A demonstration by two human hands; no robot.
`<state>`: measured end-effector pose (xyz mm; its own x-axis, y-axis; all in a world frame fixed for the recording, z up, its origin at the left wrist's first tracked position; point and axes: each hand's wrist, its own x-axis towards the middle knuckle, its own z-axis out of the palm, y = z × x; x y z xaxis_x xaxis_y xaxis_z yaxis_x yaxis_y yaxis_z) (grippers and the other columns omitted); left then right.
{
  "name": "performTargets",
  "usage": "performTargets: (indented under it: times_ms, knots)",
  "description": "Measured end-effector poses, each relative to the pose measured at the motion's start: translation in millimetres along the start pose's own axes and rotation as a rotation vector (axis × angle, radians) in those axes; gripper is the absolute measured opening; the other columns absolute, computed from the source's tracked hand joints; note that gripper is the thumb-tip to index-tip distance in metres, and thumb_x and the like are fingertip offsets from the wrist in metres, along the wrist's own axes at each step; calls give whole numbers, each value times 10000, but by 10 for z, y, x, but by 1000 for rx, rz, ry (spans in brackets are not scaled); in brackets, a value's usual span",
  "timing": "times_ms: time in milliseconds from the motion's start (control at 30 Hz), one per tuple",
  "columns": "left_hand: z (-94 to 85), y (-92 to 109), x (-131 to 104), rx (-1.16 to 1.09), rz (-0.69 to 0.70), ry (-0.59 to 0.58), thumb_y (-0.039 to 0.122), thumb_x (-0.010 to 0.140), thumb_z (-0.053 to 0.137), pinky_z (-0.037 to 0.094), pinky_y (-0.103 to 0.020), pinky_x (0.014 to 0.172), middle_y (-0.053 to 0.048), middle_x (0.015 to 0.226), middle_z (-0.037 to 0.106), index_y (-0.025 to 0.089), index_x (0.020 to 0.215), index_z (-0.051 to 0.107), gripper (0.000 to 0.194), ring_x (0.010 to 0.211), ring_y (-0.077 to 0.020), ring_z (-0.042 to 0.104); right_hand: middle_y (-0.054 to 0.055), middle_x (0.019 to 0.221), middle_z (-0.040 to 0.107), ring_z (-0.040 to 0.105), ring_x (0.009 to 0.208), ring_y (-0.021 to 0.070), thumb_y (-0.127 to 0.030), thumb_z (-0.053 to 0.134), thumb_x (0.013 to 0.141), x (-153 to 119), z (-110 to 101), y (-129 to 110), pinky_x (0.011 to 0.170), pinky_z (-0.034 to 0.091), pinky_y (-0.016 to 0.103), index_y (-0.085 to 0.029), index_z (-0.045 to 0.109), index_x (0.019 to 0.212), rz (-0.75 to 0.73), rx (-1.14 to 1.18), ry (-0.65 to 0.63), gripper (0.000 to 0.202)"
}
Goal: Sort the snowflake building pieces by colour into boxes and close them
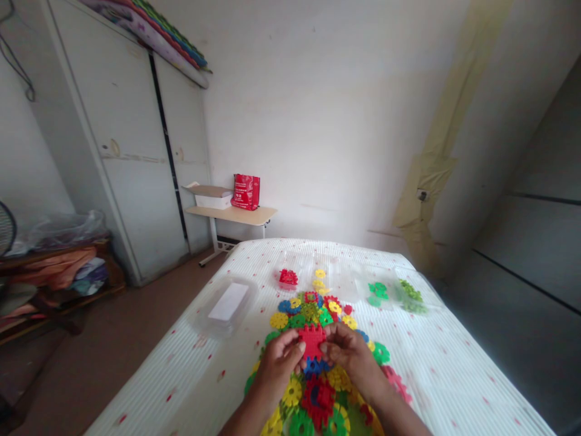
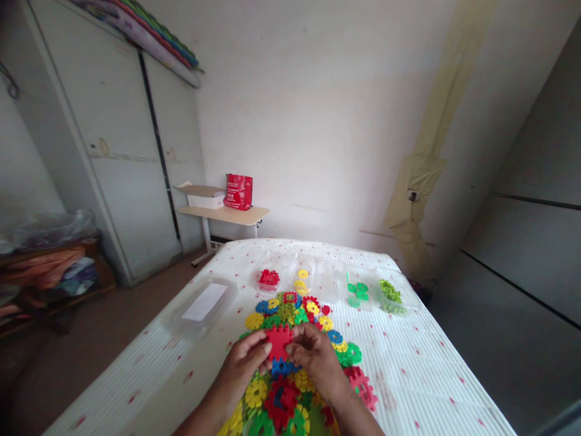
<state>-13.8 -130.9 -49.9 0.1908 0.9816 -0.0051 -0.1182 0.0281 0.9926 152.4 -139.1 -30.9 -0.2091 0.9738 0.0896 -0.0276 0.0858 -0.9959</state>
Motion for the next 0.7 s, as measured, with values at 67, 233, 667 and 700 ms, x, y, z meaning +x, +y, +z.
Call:
performTargets:
  times_ms: [67, 233, 667, 700]
  knots:
    - [5, -24, 4, -1, -1, -10, 398, 676, 594, 354, -197, 474, 34, 578, 562, 146, 833, 600, 297, 491, -91, 494, -42, 587, 512, 463, 533, 92, -446, 658, 663, 5, 5, 18, 518, 366, 223, -181, 526, 757, 2, -8, 8, 310]
    - [-50, 7, 5, 13, 10, -11, 416, 668, 604, 352, -190, 465, 31, 594, 570, 141, 836, 598, 322, 483, -84, 485, -29, 629, 527, 485, 553, 102, -470, 628, 684, 1, 18, -14, 524, 382, 228, -184, 525, 797, 11, -77, -4, 326]
    - [-786, 810, 1228, 806, 257, 250, 230, 678, 517, 384, -209, 540, 18, 569, 609, 154, 756, 661, 180, 586, -140, 563, 26, 767, 632, 560, 678, 160, -474, 499, 779, -379, -741, -66, 606, 461, 232, -202, 594, 880, -78, -617, 249, 305]
    - [-776, 809, 1349, 835, 240, 251, 192, 661, 532, 380, -207, 538, 27, 544, 599, 157, 788, 661, 185, 566, -135, 561, 27, 763, 640, 572, 682, 165, -482, 499, 775, -401, -806, -44, 609, 467, 231, -205, 598, 869, -72, -638, 280, 309]
